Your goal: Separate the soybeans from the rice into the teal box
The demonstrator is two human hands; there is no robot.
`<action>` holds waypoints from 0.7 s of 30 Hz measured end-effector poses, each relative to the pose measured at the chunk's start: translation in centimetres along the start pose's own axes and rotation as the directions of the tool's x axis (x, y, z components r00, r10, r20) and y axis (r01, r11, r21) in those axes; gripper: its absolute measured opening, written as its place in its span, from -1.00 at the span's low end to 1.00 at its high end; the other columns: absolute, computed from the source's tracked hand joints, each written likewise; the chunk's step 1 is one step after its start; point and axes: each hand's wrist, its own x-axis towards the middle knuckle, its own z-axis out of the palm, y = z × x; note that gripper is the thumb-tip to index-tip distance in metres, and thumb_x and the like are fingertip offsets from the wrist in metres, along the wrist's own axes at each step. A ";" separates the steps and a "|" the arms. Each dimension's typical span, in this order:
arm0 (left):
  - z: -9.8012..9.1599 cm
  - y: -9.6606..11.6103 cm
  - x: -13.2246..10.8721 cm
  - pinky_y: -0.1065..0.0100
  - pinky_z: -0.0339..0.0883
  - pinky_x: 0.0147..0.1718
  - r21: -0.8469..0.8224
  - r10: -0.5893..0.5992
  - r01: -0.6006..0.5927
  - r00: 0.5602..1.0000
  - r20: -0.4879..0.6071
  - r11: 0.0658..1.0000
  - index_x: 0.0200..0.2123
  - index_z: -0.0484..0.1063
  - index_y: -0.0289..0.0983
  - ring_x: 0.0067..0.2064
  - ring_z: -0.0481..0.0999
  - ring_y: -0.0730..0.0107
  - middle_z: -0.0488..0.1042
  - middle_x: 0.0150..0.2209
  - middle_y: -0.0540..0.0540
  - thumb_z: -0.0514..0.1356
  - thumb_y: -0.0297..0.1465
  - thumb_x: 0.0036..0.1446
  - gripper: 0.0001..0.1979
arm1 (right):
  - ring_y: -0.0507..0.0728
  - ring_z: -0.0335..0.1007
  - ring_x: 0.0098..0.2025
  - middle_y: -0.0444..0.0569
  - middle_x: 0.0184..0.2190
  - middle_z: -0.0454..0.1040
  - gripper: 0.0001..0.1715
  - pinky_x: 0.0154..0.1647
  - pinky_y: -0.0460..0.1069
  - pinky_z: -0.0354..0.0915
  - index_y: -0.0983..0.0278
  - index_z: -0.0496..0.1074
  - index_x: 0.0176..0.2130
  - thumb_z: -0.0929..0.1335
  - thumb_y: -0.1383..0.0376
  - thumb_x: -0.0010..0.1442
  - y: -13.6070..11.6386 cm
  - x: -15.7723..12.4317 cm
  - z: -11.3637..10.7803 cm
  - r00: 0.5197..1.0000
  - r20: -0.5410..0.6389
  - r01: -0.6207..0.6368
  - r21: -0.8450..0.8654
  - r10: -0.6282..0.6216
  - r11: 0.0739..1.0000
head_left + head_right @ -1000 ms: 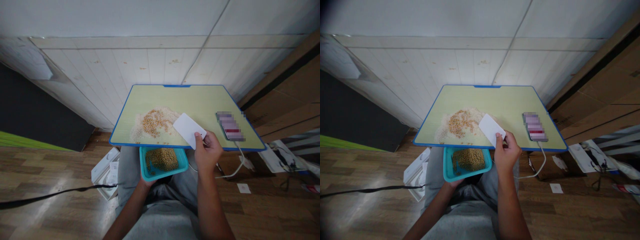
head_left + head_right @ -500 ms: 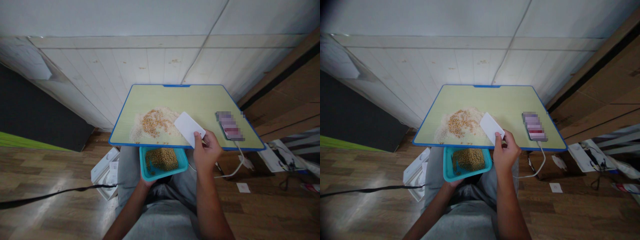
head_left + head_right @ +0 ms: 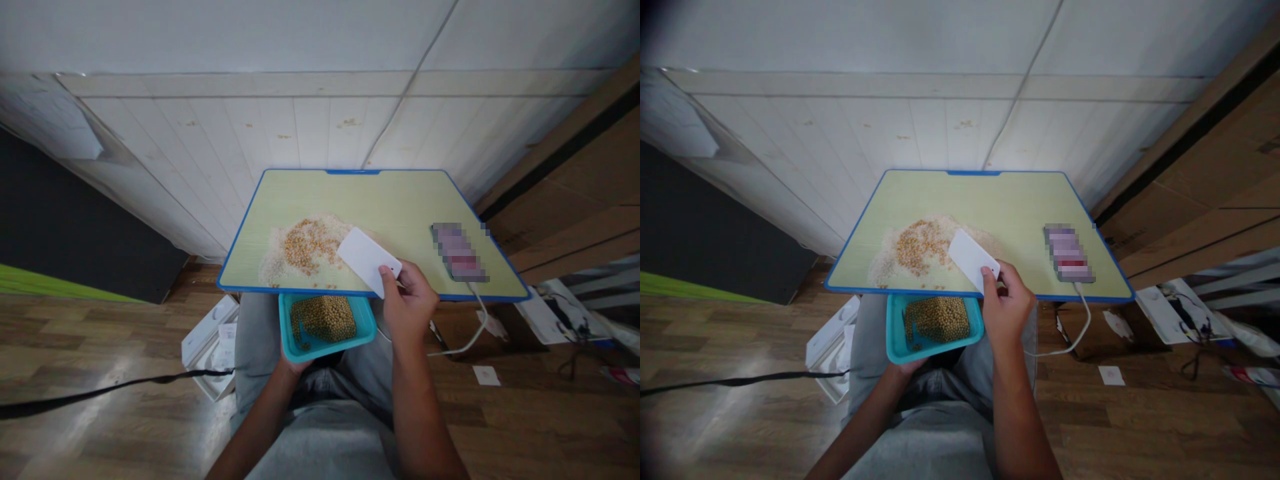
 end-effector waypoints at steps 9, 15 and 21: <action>-0.6 -0.1 0.3 0.00 0.48 0.46 -0.015 -0.003 0.004 0.998 0.069 1.000 0.17 0.74 -0.14 0.45 0.58 -0.04 0.77 0.20 -0.09 -0.04 -0.07 0.62 -0.43 | 0.15 0.60 -0.32 -0.08 -0.34 0.68 -0.68 -0.26 0.00 0.51 0.23 0.69 -0.14 0.50 0.03 0.39 0.3 -0.2 0.2 0.999 0.042 0.015 0.030 -0.017 0.999; -0.5 0.0 0.3 0.03 0.46 0.47 0.012 0.009 -0.010 0.999 0.044 1.000 0.18 0.75 -0.09 0.49 0.53 -0.02 0.76 0.22 -0.05 0.01 -0.11 0.60 -0.48 | 0.16 0.60 -0.33 -0.09 -0.36 0.68 -0.70 -0.28 0.01 0.50 0.21 0.70 -0.16 0.51 0.04 0.37 0.1 -0.2 0.1 0.996 0.084 0.019 0.021 -0.021 1.000; -0.2 0.1 0.4 0.01 0.38 0.52 0.012 -0.001 0.001 0.999 0.033 1.000 0.26 0.71 -0.09 0.50 0.52 -0.02 0.78 0.19 -0.07 0.00 -0.11 0.61 -0.48 | 0.14 0.58 -0.36 -0.08 -0.33 0.71 -0.74 -0.33 -0.01 0.47 0.21 0.71 -0.17 0.52 0.07 0.35 -0.1 -0.3 0.2 0.993 0.118 0.012 0.042 -0.017 0.999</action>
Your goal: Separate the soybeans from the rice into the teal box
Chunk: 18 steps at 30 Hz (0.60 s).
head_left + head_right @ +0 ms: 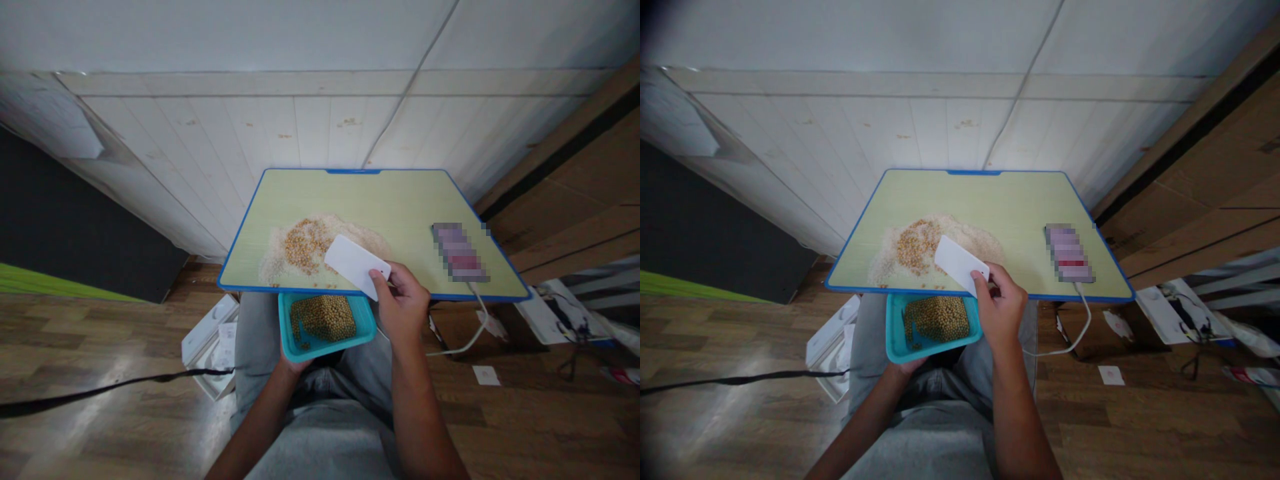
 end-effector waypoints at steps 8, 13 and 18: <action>0.4 -0.1 -0.6 -0.01 0.43 0.49 0.019 0.026 -0.025 0.999 -0.028 1.000 0.29 0.68 -0.09 0.48 0.54 -0.05 0.74 0.26 -0.10 0.03 -0.10 0.60 -0.49 | 0.13 0.59 -0.36 -0.08 -0.34 0.72 -0.76 -0.32 -0.01 0.47 0.21 0.71 -0.18 0.52 0.09 0.33 0.0 0.0 0.0 1.000 0.016 -0.015 0.028 0.014 1.000; 1.3 0.0 -0.9 -0.08 0.35 0.54 -0.039 -0.005 0.004 0.999 -0.038 0.999 0.31 0.65 -0.13 0.45 0.58 -0.02 0.79 0.16 -0.09 -0.04 -0.11 0.63 -0.46 | 0.14 0.61 -0.34 -0.08 -0.33 0.73 -0.75 -0.33 -0.01 0.48 0.21 0.70 -0.18 0.52 0.09 0.34 0.0 0.0 0.1 0.999 0.041 -0.028 0.055 0.026 0.998; 0.9 0.0 -0.8 -0.03 0.37 0.53 -0.068 -0.011 0.008 0.999 -0.038 0.998 0.31 0.66 -0.07 0.46 0.57 -0.03 0.81 0.13 -0.10 -0.02 -0.12 0.62 -0.48 | 0.14 0.61 -0.35 -0.07 -0.32 0.72 -0.70 -0.33 -0.01 0.49 0.22 0.69 -0.16 0.51 0.04 0.35 0.6 0.1 -0.3 0.999 0.011 -0.042 0.031 0.042 0.999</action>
